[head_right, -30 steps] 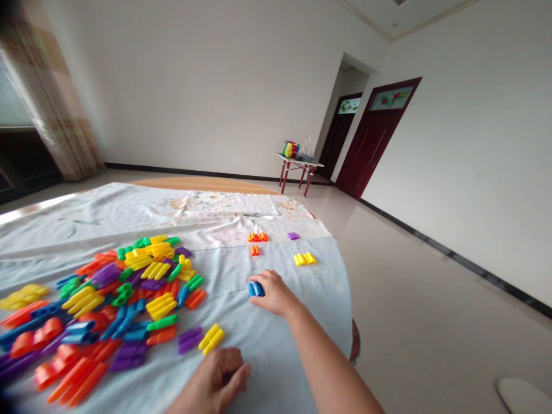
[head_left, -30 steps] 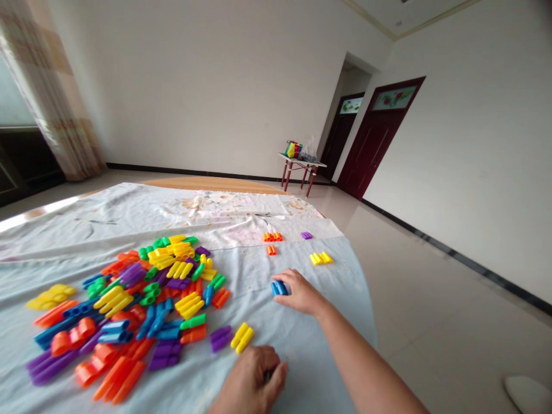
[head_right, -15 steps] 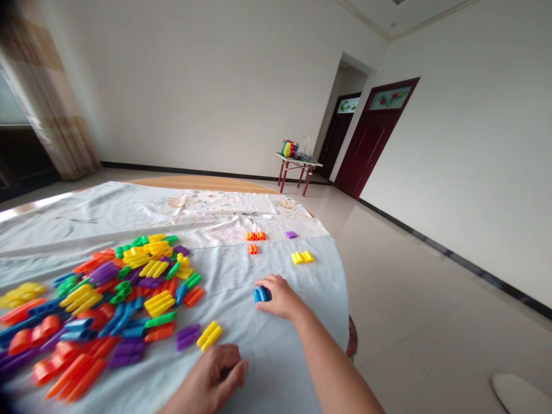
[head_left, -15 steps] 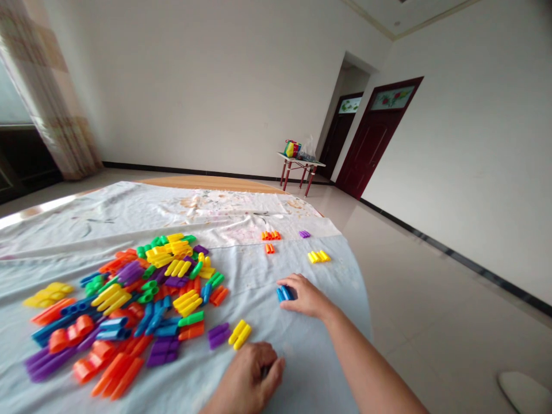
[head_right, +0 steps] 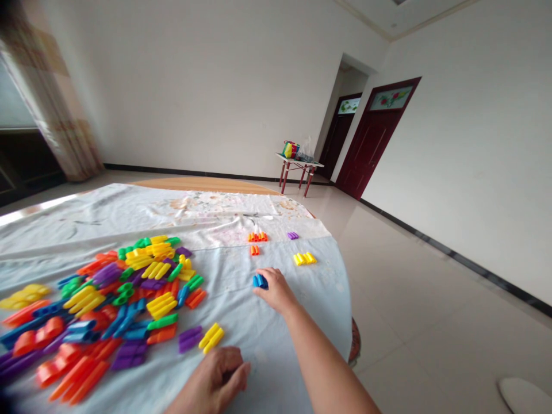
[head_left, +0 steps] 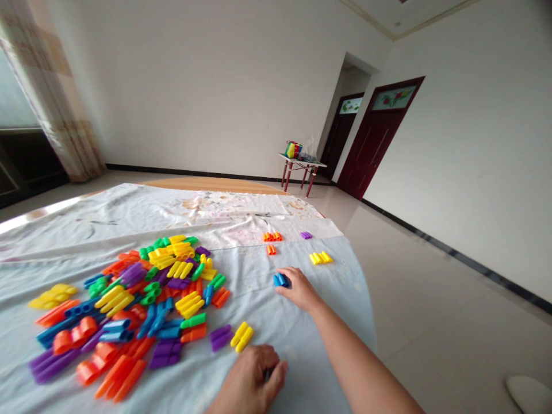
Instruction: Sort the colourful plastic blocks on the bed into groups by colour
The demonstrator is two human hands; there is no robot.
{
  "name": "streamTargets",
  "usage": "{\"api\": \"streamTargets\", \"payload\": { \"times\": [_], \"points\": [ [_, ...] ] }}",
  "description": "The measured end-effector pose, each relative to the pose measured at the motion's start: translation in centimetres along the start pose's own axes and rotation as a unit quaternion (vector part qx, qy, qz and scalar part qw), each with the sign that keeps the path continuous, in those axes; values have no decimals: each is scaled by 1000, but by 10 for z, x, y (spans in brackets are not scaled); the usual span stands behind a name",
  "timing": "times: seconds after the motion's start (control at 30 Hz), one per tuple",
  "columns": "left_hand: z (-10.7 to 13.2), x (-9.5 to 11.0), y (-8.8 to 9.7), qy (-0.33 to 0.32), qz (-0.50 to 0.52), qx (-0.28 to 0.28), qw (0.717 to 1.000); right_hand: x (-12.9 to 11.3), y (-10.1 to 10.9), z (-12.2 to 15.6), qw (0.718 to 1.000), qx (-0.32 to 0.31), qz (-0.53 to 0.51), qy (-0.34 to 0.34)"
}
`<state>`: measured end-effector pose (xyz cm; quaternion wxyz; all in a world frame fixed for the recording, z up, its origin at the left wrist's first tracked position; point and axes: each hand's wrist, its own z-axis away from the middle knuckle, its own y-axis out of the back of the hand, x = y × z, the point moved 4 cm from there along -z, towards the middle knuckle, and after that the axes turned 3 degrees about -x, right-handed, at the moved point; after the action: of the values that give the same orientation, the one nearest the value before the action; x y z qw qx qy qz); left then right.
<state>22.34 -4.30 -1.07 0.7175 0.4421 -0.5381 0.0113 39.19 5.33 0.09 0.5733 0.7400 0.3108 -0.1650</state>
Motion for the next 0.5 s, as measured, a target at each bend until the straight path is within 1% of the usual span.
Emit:
{"api": "streamTargets", "payload": {
  "times": [0.1,0.23,0.5],
  "points": [
    [1,1,0,0,8,1,1000,7,-2,3,1000,21,-20,-12],
    [1,1,1,0,9,1,1000,12,-4,3,999,27,-26,-23],
    [-1,1,1,10,1,-2,1000,15,-11,-3,997,71,-4,3]
  ]
}}
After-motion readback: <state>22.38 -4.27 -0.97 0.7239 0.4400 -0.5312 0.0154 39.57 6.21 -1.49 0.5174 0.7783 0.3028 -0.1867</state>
